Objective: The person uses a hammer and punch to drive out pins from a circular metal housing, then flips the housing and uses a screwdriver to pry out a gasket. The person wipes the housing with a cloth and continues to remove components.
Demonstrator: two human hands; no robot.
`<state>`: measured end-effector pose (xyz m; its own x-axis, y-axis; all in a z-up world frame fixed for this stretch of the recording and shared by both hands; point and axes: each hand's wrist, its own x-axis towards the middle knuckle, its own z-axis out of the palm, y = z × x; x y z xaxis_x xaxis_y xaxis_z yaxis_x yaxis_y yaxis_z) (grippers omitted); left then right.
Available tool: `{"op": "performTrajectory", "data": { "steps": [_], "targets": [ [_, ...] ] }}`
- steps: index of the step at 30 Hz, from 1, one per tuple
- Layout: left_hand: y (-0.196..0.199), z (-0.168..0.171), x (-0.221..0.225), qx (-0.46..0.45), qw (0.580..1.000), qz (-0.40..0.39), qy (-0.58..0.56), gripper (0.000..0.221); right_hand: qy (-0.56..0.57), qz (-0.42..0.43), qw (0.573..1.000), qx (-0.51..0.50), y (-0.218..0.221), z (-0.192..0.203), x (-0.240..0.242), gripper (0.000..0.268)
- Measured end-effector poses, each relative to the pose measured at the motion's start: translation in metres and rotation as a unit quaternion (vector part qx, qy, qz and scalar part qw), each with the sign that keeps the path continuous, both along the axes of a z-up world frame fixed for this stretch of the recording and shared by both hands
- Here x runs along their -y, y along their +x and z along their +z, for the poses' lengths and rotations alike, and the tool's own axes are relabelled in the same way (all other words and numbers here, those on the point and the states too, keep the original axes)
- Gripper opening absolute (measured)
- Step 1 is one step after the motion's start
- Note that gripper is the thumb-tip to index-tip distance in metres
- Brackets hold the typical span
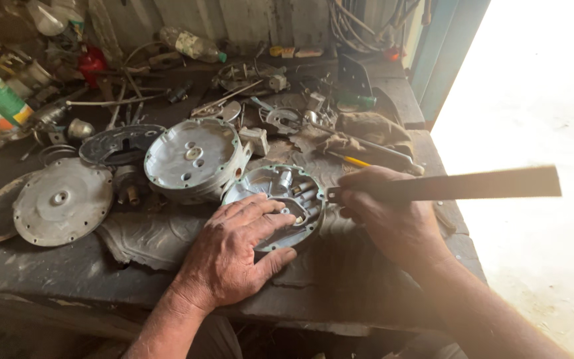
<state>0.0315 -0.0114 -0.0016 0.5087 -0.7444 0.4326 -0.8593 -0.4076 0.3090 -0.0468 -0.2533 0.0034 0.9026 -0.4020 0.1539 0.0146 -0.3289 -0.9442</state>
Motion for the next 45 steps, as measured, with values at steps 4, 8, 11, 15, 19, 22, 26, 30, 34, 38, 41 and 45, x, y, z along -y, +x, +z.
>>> {"op": "performTrajectory", "data": {
  "steps": [4,8,11,15,19,22,26,30,34,38,41,45],
  "targets": [
    [0.003,-0.001,0.001,-0.001,1.0,-0.008,-0.006,0.045,-0.052,0.004,0.999,-0.012,-0.002,0.002,0.006,0.013],
    [0.004,-0.002,0.0,0.015,0.999,-0.024,-0.018,0.044,0.052,-0.018,0.997,0.056,-0.008,-0.006,0.014,0.015],
    [0.004,0.002,0.003,-0.01,1.0,-0.015,-0.017,0.045,-0.019,-0.015,0.997,0.07,-0.002,-0.008,0.017,0.018],
    [0.005,0.0,0.002,0.0,1.0,-0.01,-0.006,0.046,-0.047,0.029,0.998,0.03,-0.002,-0.009,0.014,0.017],
    [0.006,0.0,0.002,-0.007,1.0,-0.006,-0.001,0.047,-0.017,-0.027,0.999,-0.005,-0.004,0.003,0.013,0.02],
    [0.005,-0.001,0.001,-0.003,1.0,-0.008,-0.005,0.047,0.007,-0.05,0.998,-0.027,-0.003,0.01,0.011,0.021],
    [0.006,0.0,0.003,-0.006,1.0,-0.006,0.018,0.048,0.023,-0.066,0.995,-0.073,-0.004,0.018,0.014,0.022],
    [0.006,-0.001,0.0,-0.026,1.0,-0.001,0.003,0.048,0.085,-0.101,0.988,-0.081,-0.001,0.021,0.012,0.02],
    [0.006,-0.001,0.002,-0.024,1.0,-0.004,0.005,0.049,-0.005,-0.04,0.997,-0.059,-0.001,0.018,0.013,0.019],
    [0.006,-0.002,0.0,-0.023,1.0,-0.006,-0.001,0.049,0.015,-0.05,0.998,-0.03,-0.001,0.007,0.013,0.021],
    [0.007,-0.002,0.0,-0.017,1.0,-0.01,0.003,0.048,-0.006,-0.024,0.999,-0.028,0.002,0.003,0.015,0.019],
    [0.006,-0.002,-0.001,-0.023,1.0,-0.008,-0.001,0.048,-0.024,-0.117,0.993,-0.005,0.003,0.002,0.014,0.014]
  ]
}}
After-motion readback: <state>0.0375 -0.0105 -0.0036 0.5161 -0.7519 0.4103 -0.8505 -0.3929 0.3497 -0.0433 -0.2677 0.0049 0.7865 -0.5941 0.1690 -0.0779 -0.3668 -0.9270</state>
